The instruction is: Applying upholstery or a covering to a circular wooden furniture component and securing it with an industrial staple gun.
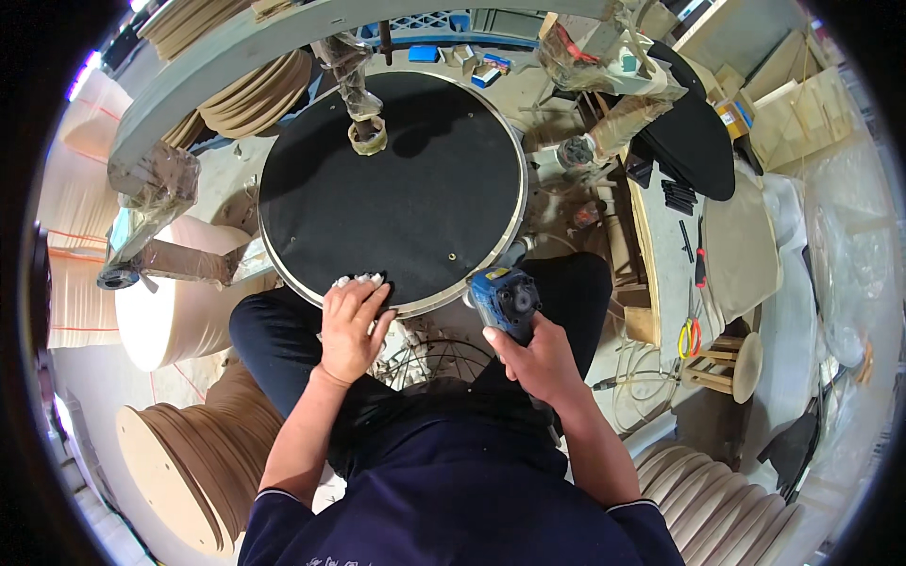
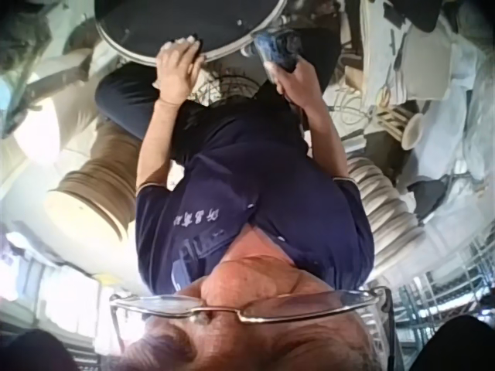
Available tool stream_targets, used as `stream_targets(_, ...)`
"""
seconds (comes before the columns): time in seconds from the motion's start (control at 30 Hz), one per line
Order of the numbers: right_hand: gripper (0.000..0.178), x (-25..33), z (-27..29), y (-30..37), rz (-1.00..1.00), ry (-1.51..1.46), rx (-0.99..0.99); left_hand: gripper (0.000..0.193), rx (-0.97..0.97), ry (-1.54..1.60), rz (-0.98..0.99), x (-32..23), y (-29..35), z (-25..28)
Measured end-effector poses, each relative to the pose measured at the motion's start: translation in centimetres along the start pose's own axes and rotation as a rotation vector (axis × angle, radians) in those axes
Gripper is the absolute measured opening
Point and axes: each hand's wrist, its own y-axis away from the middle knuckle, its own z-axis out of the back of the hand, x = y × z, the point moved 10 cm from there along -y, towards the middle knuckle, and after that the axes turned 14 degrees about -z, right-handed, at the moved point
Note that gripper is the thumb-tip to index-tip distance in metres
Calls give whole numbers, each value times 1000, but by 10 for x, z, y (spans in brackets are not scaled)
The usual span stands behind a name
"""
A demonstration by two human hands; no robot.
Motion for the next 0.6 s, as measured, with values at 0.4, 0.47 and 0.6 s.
stream_targets(0.4, 31, 8, 8, -11, -2, 24, -17, 30, -90, 17, -80, -14, 6, -10)
stream_targets(0.47, 31, 6, 14, -10, -15, 28, -53, 30, -96, 17, -87, -16, 4, -8)
stream_targets(0.6, 30, 3, 10, -11, -11, 23, -21, 34, -56, 50, -80, -14, 2, -9)
